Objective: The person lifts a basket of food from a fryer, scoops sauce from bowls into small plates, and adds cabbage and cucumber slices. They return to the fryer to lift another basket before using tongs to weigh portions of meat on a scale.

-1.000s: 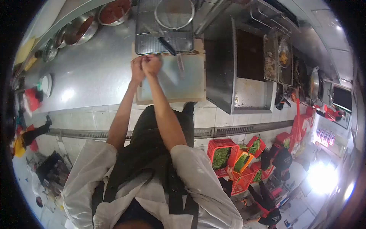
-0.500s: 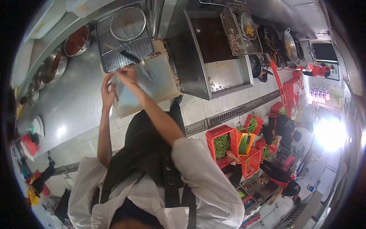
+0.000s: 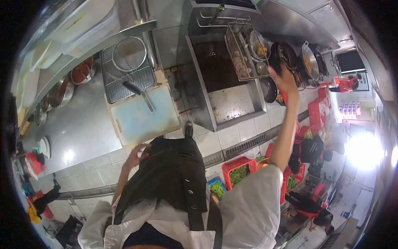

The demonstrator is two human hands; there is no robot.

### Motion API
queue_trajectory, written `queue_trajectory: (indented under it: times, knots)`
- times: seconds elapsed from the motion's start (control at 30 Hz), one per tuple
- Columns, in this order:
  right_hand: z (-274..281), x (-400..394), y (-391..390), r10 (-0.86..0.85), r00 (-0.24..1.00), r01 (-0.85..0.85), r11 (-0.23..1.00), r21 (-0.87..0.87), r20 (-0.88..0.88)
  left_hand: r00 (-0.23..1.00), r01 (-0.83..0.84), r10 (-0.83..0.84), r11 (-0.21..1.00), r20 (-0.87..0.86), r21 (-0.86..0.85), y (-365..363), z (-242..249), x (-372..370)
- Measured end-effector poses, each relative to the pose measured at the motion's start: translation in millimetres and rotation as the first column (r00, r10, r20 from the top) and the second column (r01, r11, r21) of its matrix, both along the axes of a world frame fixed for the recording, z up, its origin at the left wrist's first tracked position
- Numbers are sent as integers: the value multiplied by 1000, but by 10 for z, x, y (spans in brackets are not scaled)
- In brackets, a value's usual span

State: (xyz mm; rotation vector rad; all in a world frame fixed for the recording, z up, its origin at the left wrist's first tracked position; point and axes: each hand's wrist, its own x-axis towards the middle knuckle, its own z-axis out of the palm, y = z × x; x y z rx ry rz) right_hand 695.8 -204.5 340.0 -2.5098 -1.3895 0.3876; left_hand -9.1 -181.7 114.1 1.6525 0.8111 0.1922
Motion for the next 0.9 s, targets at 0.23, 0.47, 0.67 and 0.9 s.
queue_trajectory:
  times: [0.23, 0.47, 0.67, 0.9]
  knots:
    - [-376, 579, -963, -241, 898, 157, 957, -242, -368, 934, -52, 48, 999, -355, -2, -1401, -2246, -877]
    - [-104, 157, -1379, -132, 917, 192, 973, 127, -376, 792, -559, 114, 529, -599, -638, -1437, -2513, -1194]
    - [-1106, -235, -1591, -133, 975, 174, 956, 236, -181, 684, -722, 636, 526, -356, -449, -1601, -2140, -41]
    - [-1918, -370, -1274, -204, 966, 227, 962, 149, -157, 594, -751, 755, 397, -276, -528, -2229, -2250, -251]
